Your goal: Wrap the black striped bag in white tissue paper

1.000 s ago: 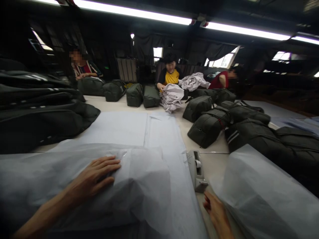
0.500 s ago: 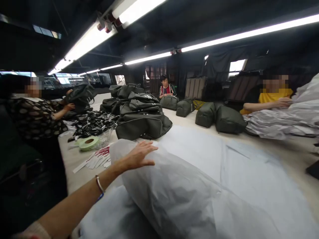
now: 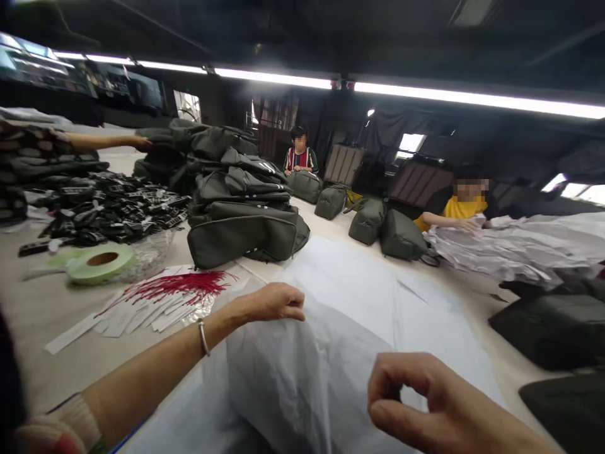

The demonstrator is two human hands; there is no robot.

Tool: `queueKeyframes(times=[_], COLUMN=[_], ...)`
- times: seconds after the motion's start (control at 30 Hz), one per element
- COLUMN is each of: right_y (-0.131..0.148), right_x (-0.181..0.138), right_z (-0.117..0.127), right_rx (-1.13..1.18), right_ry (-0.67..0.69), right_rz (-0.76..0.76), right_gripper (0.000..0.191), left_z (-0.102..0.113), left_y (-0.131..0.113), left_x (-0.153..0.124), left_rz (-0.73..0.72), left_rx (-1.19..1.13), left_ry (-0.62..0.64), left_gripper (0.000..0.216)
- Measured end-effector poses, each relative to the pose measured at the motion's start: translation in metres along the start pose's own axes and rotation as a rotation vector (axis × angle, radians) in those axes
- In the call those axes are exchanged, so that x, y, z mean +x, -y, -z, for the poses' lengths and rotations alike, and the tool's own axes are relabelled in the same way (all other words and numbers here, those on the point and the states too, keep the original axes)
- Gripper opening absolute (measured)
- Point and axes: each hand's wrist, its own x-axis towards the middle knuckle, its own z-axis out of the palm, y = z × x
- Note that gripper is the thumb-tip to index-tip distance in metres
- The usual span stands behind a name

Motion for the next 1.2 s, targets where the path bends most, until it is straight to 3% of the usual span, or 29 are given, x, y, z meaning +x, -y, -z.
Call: queueKeyframes(times=[0.1,0.17,0.3,0.43,0.6,0.87,0.97,1.03,1.13,1.2], right_y=[0.063,0.084,0.082,0.064,0.050,0.043,0.040,0.032,0.008,-0.011], right_x=[0.046,0.075,0.129,0.183,0.225,0.232,0.231,0.232,0.237,0.237], right_z=[0.003,0.002,-0.004,-0.016,-0.027,-0.038,-0.043,-0.044,-0.034,-0.021], right_rx=[0.006,0.003,-0.065,-0.244,-0.452,-0.644,-0.809,-0.869,-0.739,-0.575], right_ry=[0.227,0.321,0.488,0.569,0.568,0.555,0.497,0.411,0.323,0.261], right_rz=[-0.046,-0.096,-0.170,-0.194,-0.160,-0.076,-0.002,0.051,0.113,0.098], right_gripper=[0.010,0.007,0.018,0.017,0.009,0.013,0.027,0.048,0.074,0.081], left_z=[-0.011,-0.021,-0.039,-0.041,-0.033,-0.033,-0.034,-0.035,-0.037,-0.038], left_y=[0.013,0.022,0.036,0.042,0.047,0.053,0.053,0.055,0.057,0.059], left_x=[0.012,0.017,0.018,0.017,0.018,0.014,0.013,0.012,0.012,0.012], left_rz=[-0.098,-0.128,-0.116,-0.064,-0.024,-0.045,-0.006,0.001,-0.027,-0.026], left_rx=[-0.061,-0.128,-0.283,-0.465,-0.591,-0.714,-0.725,-0.754,-0.824,-0.846], left_ry=[-0.029,-0.034,-0.012,0.021,0.087,0.058,0.052,0.043,0.016,0.011], left_gripper=[0.023,0.021,0.018,0.021,0.018,0.013,0.016,0.018,0.019,0.019])
